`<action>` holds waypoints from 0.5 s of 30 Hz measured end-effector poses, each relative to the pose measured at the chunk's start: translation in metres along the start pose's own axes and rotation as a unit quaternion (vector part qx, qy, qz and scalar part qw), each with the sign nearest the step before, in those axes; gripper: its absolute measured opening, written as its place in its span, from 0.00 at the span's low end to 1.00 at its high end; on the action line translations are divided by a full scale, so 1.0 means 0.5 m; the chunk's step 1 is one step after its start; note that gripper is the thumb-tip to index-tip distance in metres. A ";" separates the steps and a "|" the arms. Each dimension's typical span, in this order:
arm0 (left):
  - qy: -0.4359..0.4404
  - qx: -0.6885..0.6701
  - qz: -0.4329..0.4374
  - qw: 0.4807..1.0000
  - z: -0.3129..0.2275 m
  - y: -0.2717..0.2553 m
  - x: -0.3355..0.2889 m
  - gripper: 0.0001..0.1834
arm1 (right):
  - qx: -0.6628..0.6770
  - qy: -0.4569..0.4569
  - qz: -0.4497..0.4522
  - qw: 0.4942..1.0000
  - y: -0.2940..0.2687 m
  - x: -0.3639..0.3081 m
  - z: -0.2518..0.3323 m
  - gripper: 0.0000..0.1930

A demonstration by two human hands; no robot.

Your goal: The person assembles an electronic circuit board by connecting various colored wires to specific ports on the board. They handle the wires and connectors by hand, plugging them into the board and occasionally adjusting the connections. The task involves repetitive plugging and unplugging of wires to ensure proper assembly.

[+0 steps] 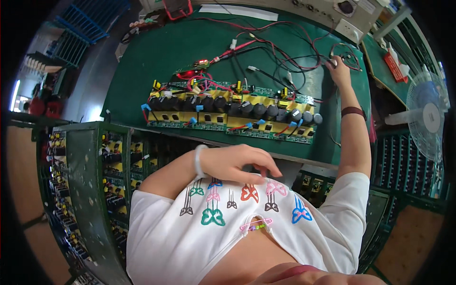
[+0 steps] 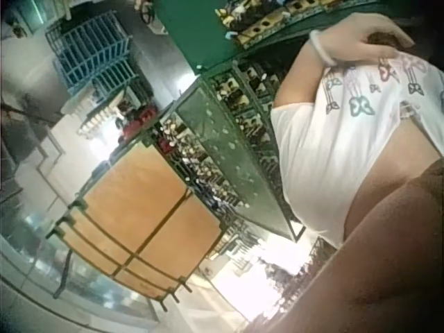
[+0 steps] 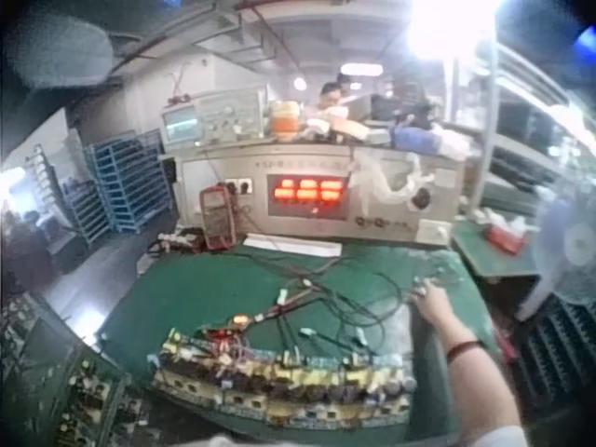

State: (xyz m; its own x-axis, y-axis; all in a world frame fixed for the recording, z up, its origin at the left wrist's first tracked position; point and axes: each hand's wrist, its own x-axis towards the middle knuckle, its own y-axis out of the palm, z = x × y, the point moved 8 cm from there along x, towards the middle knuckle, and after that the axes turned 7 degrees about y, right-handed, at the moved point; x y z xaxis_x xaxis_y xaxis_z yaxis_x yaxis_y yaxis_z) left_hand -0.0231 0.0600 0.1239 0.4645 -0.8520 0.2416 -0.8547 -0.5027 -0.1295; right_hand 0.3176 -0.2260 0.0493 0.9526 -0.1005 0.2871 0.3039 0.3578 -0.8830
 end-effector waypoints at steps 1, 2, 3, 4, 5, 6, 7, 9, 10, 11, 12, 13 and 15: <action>-0.020 0.010 -0.027 0.999 -0.009 -0.022 -0.027 0.18 | -0.001 -0.007 -0.003 1.000 0.004 0.006 -0.009 0.24; -0.040 0.020 -0.052 0.998 -0.014 -0.042 -0.053 0.18 | -0.003 -0.014 -0.007 1.000 0.009 0.010 -0.019 0.23; -0.070 0.017 -0.104 0.992 -0.015 -0.063 -0.081 0.16 | 0.000 -0.012 -0.002 1.000 0.012 0.012 -0.015 0.22; -0.080 0.025 -0.140 0.987 -0.020 -0.082 -0.103 0.15 | 0.002 -0.009 0.004 1.000 0.012 0.014 -0.014 0.21; -0.090 0.033 -0.173 0.980 -0.025 -0.104 -0.121 0.15 | 0.004 -0.005 0.008 1.000 0.012 0.016 -0.013 0.20; -0.078 0.126 -0.189 0.971 -0.041 -0.131 -0.132 0.14 | 0.005 0.003 0.033 0.999 0.013 0.021 -0.025 0.25; -0.070 0.220 -0.204 0.951 -0.058 -0.155 -0.137 0.14 | -0.030 0.015 0.029 0.999 0.016 0.016 -0.019 0.27; -0.074 0.360 -0.268 0.891 -0.072 -0.207 -0.150 0.13 | -0.107 0.040 0.019 0.993 0.004 -0.004 0.000 0.30; -0.072 0.428 -0.277 0.857 -0.077 -0.228 -0.154 0.12 | -0.213 0.060 -0.016 0.975 -0.031 -0.042 0.079 0.34; -0.063 0.491 -0.277 0.824 -0.081 -0.250 -0.149 0.11 | -0.224 0.012 -0.037 0.974 -0.053 -0.062 0.129 0.33; -0.060 0.528 -0.266 0.805 -0.076 -0.268 -0.143 0.11 | -0.230 -0.038 -0.056 0.971 -0.064 -0.077 0.174 0.31; -0.060 0.564 -0.256 0.783 -0.065 -0.282 -0.138 0.11 | -0.234 -0.092 -0.074 0.965 -0.068 -0.092 0.226 0.30; -0.061 0.603 -0.217 0.765 -0.028 -0.305 -0.123 0.11 | -0.085 -0.189 0.023 0.978 -0.041 -0.127 0.328 0.17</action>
State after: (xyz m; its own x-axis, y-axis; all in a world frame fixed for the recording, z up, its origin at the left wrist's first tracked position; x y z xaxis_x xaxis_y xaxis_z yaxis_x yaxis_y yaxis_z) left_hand 0.0755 0.1913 0.1422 0.7243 -0.5376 0.4318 0.1882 -0.4483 -0.8739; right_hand 0.2485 -0.0749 0.1101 0.9020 0.2744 0.3334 0.2889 0.1902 -0.9383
